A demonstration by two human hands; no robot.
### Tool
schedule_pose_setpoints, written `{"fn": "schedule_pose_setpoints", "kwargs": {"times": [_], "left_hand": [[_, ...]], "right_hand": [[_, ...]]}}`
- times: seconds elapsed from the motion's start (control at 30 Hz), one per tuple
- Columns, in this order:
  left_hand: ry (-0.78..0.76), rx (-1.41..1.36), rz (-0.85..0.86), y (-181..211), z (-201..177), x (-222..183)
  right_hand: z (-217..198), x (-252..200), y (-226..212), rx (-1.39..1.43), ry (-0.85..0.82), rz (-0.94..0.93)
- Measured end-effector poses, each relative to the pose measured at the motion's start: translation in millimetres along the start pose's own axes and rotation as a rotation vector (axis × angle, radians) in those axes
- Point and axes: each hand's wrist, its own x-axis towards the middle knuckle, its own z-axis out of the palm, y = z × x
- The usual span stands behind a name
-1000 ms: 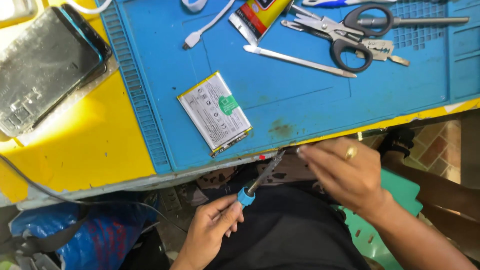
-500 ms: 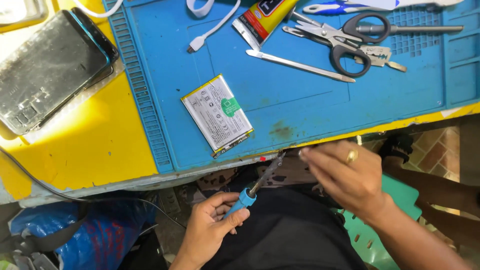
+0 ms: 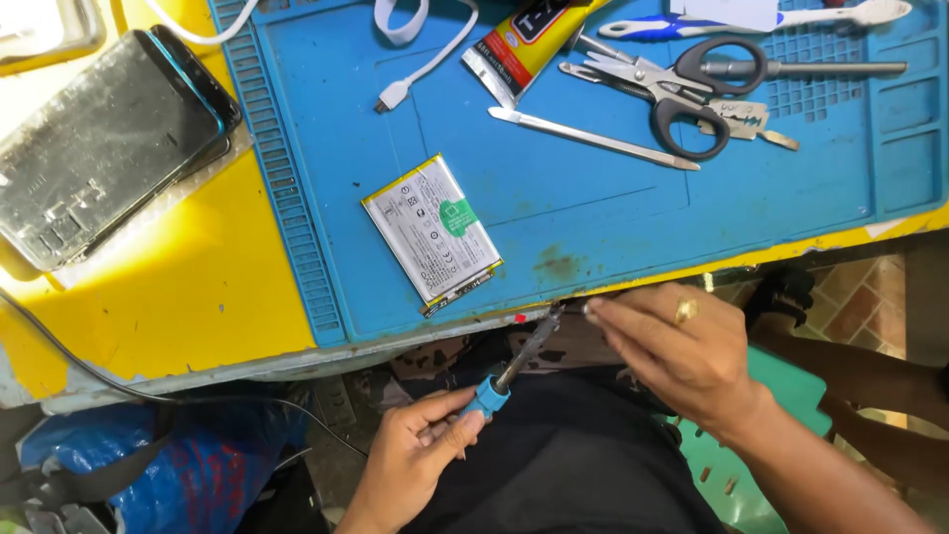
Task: Repairing a mobile phone battery by soldering connections on a workbench
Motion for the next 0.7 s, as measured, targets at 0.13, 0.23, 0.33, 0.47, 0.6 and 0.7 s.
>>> {"fn": "schedule_pose_setpoints", "kwargs": {"times": [0.13, 0.23, 0.33, 0.47, 0.6, 0.7], "left_hand": [[0.070, -0.006, -0.164, 2.6, 2.8, 0.0], [0.114, -0.042, -0.210, 0.5, 4.2, 1.1], [0.142, -0.060, -0.202, -0.6, 5.7, 2.3], [0.160, -0.078, -0.235, -0.5, 7.3, 3.8], [0.167, -0.056, -0.147, -12.4, 7.8, 5.1], [0.168, -0.035, -0.145, -9.5, 9.1, 6.8]], "right_hand": [[-0.3, 0.6, -0.5, -0.028, 0.005, 0.006], [1.1, -5.7, 3.9, -0.042, 0.003, 0.017], [-1.9, -2.6, 2.2, -0.036, -0.007, 0.019], [0.6, -7.3, 5.9, -0.071, -0.002, 0.045], [-2.2, -4.9, -0.1, -0.040, -0.031, 0.027], [-2.0, -2.1, 2.4, -0.032, -0.027, 0.044]]}}
